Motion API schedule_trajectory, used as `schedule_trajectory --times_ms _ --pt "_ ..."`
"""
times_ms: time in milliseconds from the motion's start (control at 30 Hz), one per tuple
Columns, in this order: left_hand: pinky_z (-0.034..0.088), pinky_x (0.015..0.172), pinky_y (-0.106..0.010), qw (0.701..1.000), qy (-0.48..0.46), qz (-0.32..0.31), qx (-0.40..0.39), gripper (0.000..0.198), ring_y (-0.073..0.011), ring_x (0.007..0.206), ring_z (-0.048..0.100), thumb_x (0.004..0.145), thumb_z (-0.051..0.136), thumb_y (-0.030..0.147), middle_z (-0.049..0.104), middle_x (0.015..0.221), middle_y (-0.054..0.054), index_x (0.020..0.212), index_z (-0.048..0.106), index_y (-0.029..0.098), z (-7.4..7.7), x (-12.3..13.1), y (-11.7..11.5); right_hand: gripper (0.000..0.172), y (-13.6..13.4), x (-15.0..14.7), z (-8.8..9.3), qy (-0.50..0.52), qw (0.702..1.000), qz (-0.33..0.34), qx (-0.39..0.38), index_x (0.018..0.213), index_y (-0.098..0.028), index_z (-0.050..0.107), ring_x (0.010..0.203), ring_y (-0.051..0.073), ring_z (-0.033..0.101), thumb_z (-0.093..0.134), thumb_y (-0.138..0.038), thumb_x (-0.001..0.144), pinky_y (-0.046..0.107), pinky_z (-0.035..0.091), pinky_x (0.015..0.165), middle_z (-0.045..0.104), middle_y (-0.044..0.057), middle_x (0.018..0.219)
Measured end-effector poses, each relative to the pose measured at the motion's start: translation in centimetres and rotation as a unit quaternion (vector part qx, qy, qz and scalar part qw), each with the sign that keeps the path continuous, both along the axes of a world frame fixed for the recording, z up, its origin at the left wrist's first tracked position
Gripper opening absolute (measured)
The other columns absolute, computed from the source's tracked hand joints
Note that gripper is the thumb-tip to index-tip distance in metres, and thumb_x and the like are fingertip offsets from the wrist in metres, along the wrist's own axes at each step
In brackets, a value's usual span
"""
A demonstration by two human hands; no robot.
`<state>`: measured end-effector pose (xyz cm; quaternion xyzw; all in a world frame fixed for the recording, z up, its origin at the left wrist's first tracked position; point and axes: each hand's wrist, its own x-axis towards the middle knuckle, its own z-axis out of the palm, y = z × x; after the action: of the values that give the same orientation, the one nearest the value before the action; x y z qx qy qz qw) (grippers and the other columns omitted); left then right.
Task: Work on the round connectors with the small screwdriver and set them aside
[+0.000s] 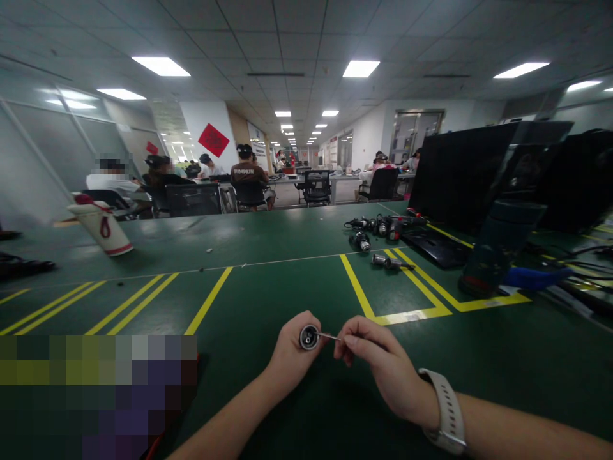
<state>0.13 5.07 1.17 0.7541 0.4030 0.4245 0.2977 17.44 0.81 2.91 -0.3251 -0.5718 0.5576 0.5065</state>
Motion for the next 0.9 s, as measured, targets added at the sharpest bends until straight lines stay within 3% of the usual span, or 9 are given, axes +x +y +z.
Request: schedule_trajectory --times_ms 200,500,900 --pt "0.035 0.052 -0.024 1.0 -0.001 0.0 -0.01 0.017 -0.013 0.055 0.043 0.073 0.057 0.022 0.046 0.061 0.004 0.06 0.045 0.02 0.2 0.01 -0.05 0.013 0.05 -0.19 -0.12 0.044 0.998 0.0 -0.037 0.074 -0.016 0.06 0.069 0.017 0.055 0.052 -0.019 0.083 0.03 0.043 0.064 0.063 0.004 0.072" --pt "0.034 0.054 -0.025 1.0 0.01 0.008 -0.007 0.018 -0.0136 0.057 0.042 0.073 0.058 0.021 0.045 0.061 0.003 0.059 0.046 0.02 -0.24 -0.03 0.16 0.013 -0.06 -0.16 0.05 -0.002 1.0 -0.016 0.001 0.073 -0.016 0.061 0.069 0.017 0.055 0.053 -0.02 0.082 0.03 0.042 0.064 0.062 0.003 0.072" --pt "0.036 0.051 -0.023 1.0 -0.008 -0.003 -0.029 0.019 -0.0126 0.055 0.044 0.072 0.062 0.024 0.047 0.06 0.004 0.061 0.048 0.02 0.13 0.0 -0.1 0.012 0.22 -0.4 -0.06 0.079 0.995 -0.004 -0.068 0.072 -0.016 0.06 0.067 0.016 0.055 0.053 -0.02 0.08 0.03 0.042 0.062 0.064 0.004 0.071"
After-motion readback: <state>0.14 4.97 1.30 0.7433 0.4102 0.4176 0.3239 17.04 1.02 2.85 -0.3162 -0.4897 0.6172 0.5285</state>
